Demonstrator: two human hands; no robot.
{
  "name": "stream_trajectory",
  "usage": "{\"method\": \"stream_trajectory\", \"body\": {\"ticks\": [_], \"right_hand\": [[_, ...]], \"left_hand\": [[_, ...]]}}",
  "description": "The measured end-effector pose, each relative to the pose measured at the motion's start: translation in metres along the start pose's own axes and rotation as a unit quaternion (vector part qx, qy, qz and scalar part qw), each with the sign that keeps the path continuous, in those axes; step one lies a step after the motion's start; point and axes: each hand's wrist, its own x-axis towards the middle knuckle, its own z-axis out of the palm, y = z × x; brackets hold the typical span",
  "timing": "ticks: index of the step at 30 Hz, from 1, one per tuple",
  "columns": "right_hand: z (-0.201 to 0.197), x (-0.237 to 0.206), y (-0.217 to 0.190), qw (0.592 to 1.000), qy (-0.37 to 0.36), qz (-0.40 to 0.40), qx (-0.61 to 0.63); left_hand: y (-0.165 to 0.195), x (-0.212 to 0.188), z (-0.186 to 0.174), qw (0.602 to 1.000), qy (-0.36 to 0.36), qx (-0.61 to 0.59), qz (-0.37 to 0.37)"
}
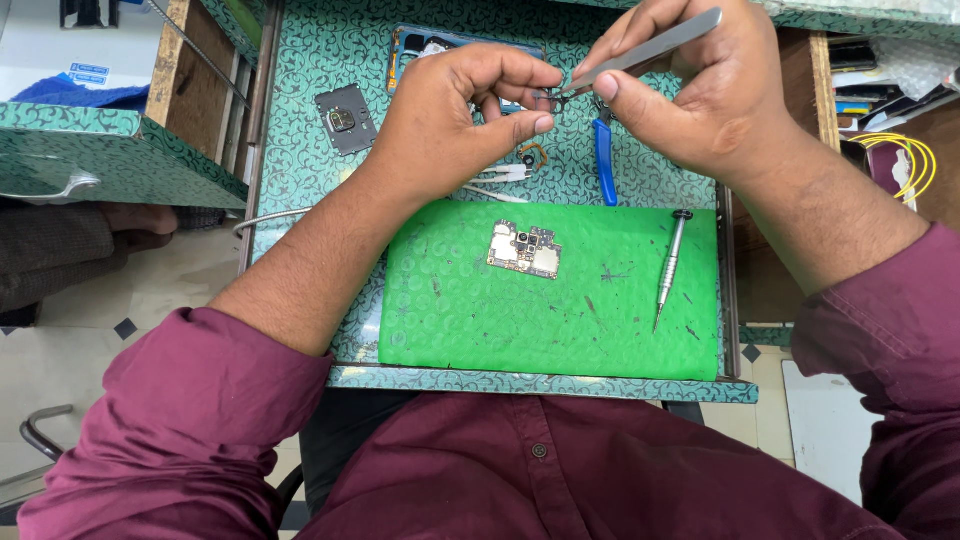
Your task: The person repairs a disassembled smartphone at a workbench. They use tweezers to position small components, press a flex cable connector into place by hand, and use a screwdriver on the phone's internal board while holding the phone steady with the other hand.
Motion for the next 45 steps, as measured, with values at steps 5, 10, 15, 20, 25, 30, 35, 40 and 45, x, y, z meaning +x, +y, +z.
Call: {"method": "stream_trajectory", "body": {"ticks": [5, 10, 15, 20, 25, 30, 35, 40, 45], "right_hand": [[0.001, 0.003, 0.000, 1.000, 0.006, 0.000, -0.016], [-0.001, -0.001, 0.004, 0.999, 0.003, -0.014, -0.039], [-0.001, -0.005, 0.010, 1.000, -0.011, -0.003, -0.025], [0.001, -0.008, 0.012, 0.998, 0.015, 0.023, 0.059], [0.000, -0.010, 0.013, 0.999, 0.013, 0.036, -0.002], [0.000, -0.013, 0.014, 0.999, 0.014, 0.040, 0.000], [0.002, -0.011, 0.017, 0.997, 0.021, -0.005, 0.072], [0.003, -0.010, 0.017, 0.994, 0.033, -0.018, 0.099], [0.000, -0.017, 0.018, 0.999, 0.019, -0.036, 0.026]], "left_hand": [[0.000, 0.000, -0.001, 1.000, 0.000, -0.007, 0.004], [-0.001, 0.000, -0.001, 1.000, -0.010, -0.023, 0.005], [-0.001, 0.000, 0.000, 0.998, -0.025, -0.055, -0.004], [0.000, 0.000, -0.001, 0.998, -0.027, -0.061, -0.018], [-0.002, 0.000, 0.000, 0.996, -0.028, -0.088, -0.011], [-0.002, -0.003, -0.001, 0.995, -0.026, -0.095, -0.017], [-0.005, -0.002, -0.001, 0.991, -0.028, -0.131, -0.019], [-0.005, -0.001, 0.000, 0.982, -0.029, -0.183, -0.031], [-0.001, -0.001, 0.000, 0.977, -0.011, -0.211, -0.024]]}}
